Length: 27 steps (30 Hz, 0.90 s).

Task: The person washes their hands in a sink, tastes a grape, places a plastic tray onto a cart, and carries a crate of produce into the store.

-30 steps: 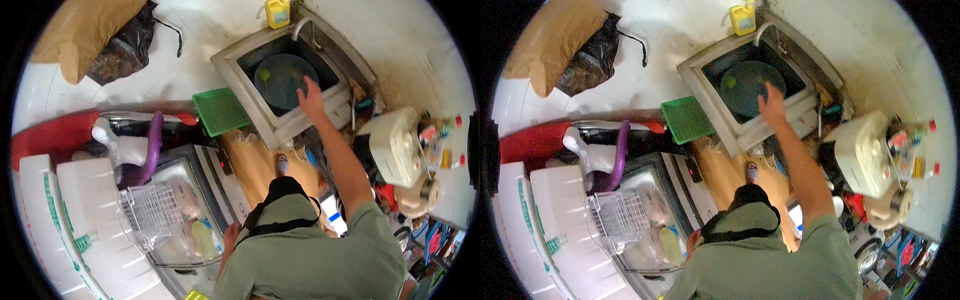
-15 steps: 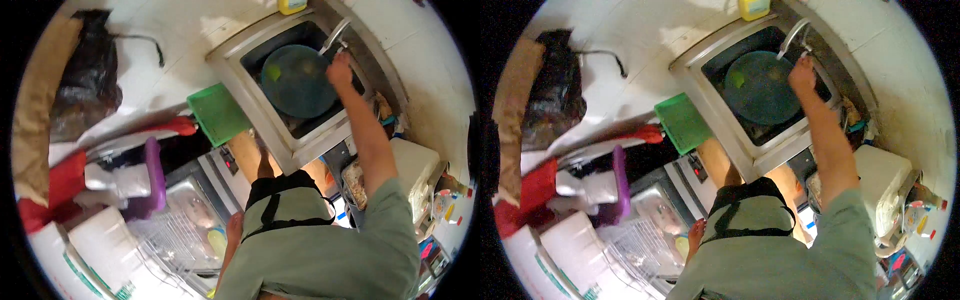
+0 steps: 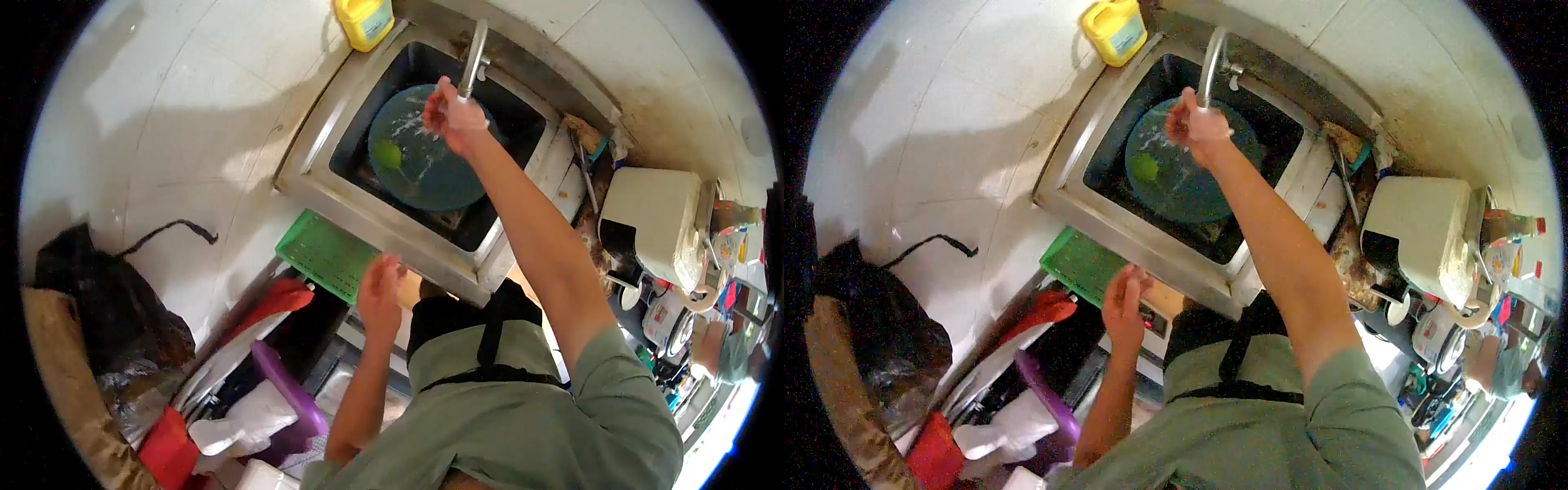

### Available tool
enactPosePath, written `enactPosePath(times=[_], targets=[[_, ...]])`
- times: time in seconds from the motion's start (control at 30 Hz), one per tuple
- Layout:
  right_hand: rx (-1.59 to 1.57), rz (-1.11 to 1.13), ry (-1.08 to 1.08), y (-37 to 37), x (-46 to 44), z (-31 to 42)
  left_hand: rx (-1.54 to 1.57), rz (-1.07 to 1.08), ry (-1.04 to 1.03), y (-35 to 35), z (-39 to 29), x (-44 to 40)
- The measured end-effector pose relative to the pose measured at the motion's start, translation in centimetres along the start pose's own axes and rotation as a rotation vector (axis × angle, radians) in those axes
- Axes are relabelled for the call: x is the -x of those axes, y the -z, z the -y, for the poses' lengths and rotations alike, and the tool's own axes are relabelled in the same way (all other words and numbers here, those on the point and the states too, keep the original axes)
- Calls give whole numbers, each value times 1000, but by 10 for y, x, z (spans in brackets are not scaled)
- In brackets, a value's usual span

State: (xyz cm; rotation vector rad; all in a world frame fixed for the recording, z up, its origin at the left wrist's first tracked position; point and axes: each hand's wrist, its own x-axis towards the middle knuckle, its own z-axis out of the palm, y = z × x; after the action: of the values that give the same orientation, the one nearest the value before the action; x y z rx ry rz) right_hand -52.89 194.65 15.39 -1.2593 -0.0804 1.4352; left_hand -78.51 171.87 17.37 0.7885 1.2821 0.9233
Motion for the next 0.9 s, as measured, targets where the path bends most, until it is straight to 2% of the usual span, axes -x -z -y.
enactPosePath(times=[0.03, 0.1, 0.17, 0.23, 0.27, 0.33, 0.37, 0.43, 0.5, 0.57, 0.6, 0.63, 0.67, 0.7, 0.73, 0.77, 0.83, 0.87, 0.9], targets=[[-12, -6, 10, 2, 1, 0, 84, 73, -19, -17, -9, -20], [-245, 128, -83, 10, -4, -2, 80, 243, -116, -51, -19, -68], [-237, 68, -69, 4, 8, 2, 86, 243, -23, -92, -35, -110], [-231, 209, -164, 9, 12, 5, 226, 229, 100, -129, -39, -152], [-251, 204, -155, 13, 7, 4, 208, 243, 101, -142, -43, -176], [-385, 479, -191, 31, -8, -15, 632, 376, 418, -157, -40, -221], [-408, 463, -178, 26, 0, -13, 611, 389, 436, -163, -39, -237], [-608, 297, 37, 10, 23, -1, 683, 443, 415, -174, -38, -263], [-535, 332, 125, 21, 14, -13, 458, 402, 415, -181, -34, -282], [404, 41, 492, 19, 26, -12, 465, 554, 274, -184, -27, -289], [495, -85, 798, 14, 18, -20, 426, 457, 186, -191, -15, -304], [489, -91, 793, 9, 8, -26, 387, 360, 93, -203, -17, -310], [407, -289, 753, 4, -5, -30, 381, 358, 96, -201, -18, -309], [321, -483, 706, -2, -17, -30, 257, 400, 106, -207, -46, -291], [391, -596, 566, -6, -30, -23, 134, 439, 114, -210, -64, -278], [445, -626, 516, -5, -44, -21, 131, 430, 114, -207, -64, -273], [573, -572, 496, 4, -70, -30, -271, 643, -335, -202, -58, -260], [642, -504, 500, 10, -84, -36, -500, 620, -522, -200, -58, -254], [708, -436, 497, 14, -96, -44, -680, 594, -571, -197, -57, -240]])
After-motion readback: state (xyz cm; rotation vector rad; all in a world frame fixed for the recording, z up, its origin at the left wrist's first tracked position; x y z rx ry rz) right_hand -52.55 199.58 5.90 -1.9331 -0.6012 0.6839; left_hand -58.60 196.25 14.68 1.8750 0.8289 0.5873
